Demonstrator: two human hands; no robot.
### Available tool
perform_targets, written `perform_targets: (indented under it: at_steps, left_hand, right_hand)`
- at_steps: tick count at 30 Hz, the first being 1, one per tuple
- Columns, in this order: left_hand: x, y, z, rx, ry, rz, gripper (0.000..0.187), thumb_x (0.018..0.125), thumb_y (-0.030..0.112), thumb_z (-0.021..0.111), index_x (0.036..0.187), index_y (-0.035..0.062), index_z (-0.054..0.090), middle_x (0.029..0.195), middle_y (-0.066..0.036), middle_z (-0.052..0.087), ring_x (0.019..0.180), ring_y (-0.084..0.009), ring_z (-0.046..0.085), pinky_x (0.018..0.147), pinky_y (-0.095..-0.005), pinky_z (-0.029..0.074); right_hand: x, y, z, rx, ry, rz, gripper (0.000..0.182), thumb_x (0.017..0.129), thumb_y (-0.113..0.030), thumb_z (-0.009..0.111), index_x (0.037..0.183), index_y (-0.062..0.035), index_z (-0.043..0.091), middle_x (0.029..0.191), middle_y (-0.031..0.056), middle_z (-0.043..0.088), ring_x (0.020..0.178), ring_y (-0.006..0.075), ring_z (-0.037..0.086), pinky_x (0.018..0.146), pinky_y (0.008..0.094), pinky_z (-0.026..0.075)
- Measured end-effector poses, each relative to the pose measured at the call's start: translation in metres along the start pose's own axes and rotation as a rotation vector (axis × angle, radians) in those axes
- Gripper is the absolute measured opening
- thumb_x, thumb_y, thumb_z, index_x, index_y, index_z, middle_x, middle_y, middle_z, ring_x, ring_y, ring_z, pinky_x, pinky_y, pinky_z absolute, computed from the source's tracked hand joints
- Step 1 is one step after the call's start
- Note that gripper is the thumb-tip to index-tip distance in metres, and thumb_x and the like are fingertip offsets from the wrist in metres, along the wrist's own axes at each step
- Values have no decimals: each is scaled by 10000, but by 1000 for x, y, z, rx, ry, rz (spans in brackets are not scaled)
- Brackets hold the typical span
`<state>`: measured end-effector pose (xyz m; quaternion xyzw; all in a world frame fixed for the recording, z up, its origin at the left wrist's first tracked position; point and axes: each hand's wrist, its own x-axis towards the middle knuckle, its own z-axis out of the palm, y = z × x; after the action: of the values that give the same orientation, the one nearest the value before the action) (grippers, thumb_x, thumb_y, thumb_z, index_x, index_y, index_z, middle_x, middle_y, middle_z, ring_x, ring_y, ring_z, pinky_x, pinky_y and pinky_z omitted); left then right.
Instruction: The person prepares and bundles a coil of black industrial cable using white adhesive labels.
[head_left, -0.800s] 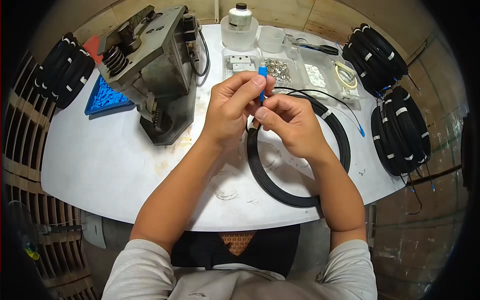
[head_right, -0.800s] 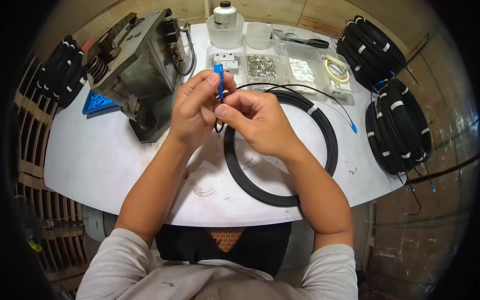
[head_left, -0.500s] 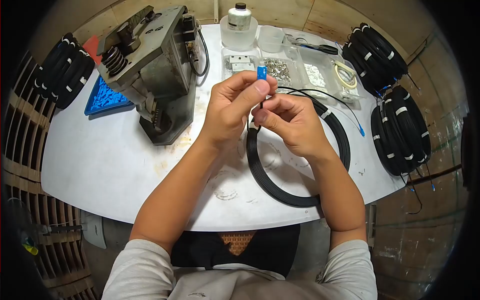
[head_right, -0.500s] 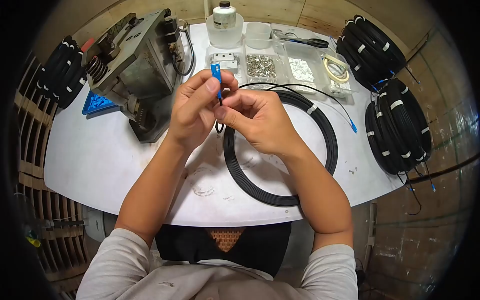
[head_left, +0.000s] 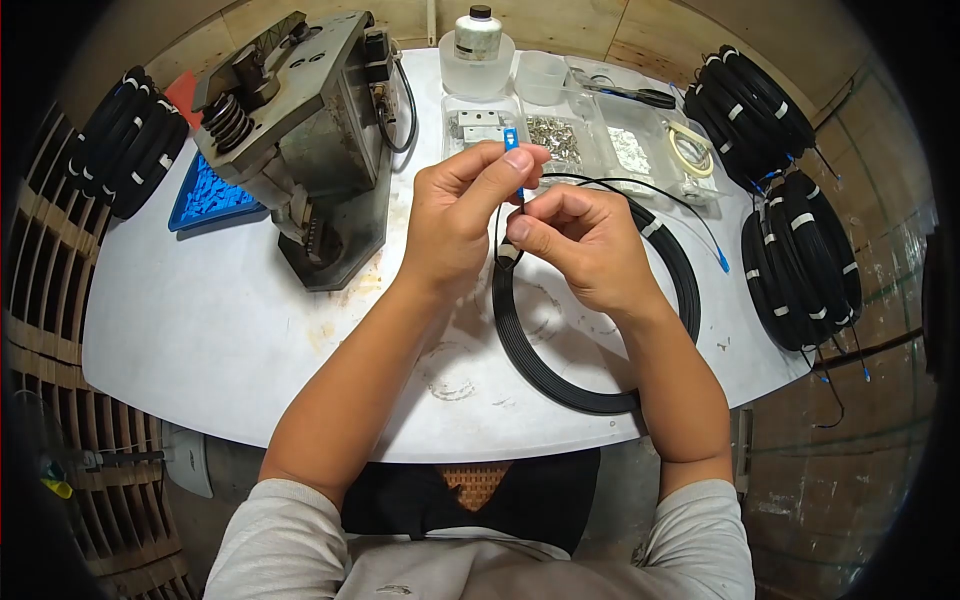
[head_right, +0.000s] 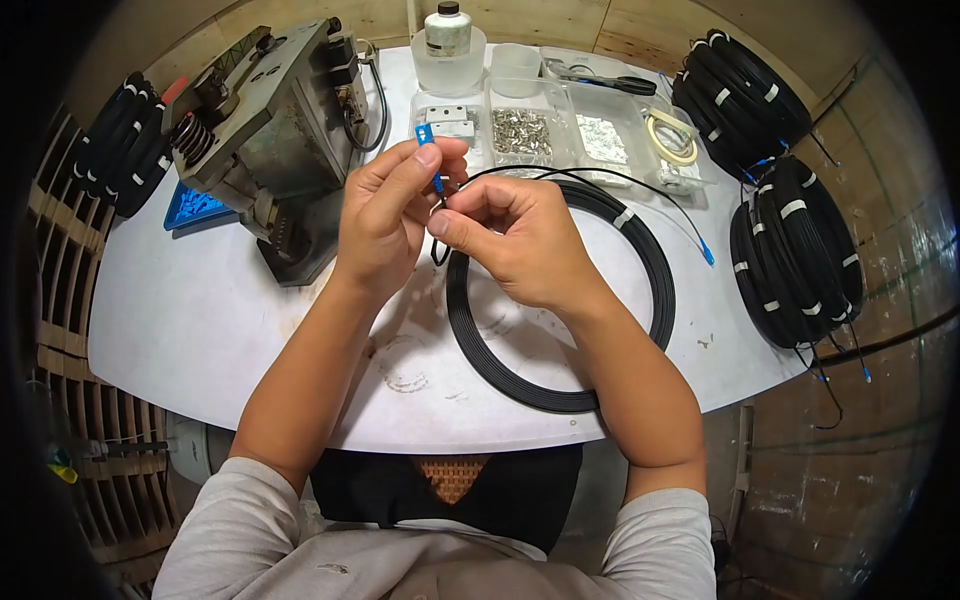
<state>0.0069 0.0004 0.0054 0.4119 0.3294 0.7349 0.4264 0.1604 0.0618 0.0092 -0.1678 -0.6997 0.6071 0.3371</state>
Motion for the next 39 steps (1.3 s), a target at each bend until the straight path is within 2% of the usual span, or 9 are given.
perform_targets:
  at_steps: [2,6,8,18,20,23,39]
  left_hand:
    - [0,-1,-1,2,-1,-3,275,990,237,671,1067,-10,764,892,-36,697,851,-112,608,794,-279,502]
    - [-1,1,-1,52,-75,-37,302,1023,241,627,1135,-26,713,1004,-76,690,940,-143,627,822,-279,485]
    - [-1,1,1,16,-13,-22,276,993,246,667,1063,-3,763,882,-27,686,849,-110,606,783,-270,498]
    - [-1,-3,0,11,-17,-2,275,994,256,675,1061,3,758,882,-30,684,849,-109,606,766,-269,494]
    - [-1,-1,-3,41,-65,-25,293,1022,243,632,1147,-10,711,976,-68,685,922,-133,624,821,-270,487]
    - [-1,-1,0,-17,-7,4,274,997,252,675,1066,-1,756,889,-35,691,855,-109,605,776,-270,491]
    - [0,-5,0,-12,-14,-15,283,1005,256,666,1087,-4,744,887,-32,687,845,-108,597,778,-266,481]
  right_hand:
    - [0,-3,-2,-15,-28,66,74,944,-62,744,929,-3,700,892,26,704,834,81,638,794,249,531]
    - [0,-2,-1,-19,-30,33,75,943,-63,747,930,-3,702,890,25,706,835,77,637,791,244,530]
    - [0,-1,-1,-37,-22,30,75,940,-59,748,929,-2,701,893,27,707,832,76,636,787,243,530]
    - [0,-2,-1,-75,-21,13,76,941,-51,744,924,5,696,888,29,707,824,78,638,786,246,534]
    - [0,-1,-1,-72,-20,2,69,942,-46,740,927,6,697,889,28,708,823,78,637,788,246,534]
    - [0,-2,-2,-56,-20,26,62,943,-39,736,930,7,697,901,31,708,835,82,638,795,251,535]
    - [0,-3,-2,-95,-17,10,70,945,-44,736,922,6,693,894,22,698,831,75,622,788,242,521]
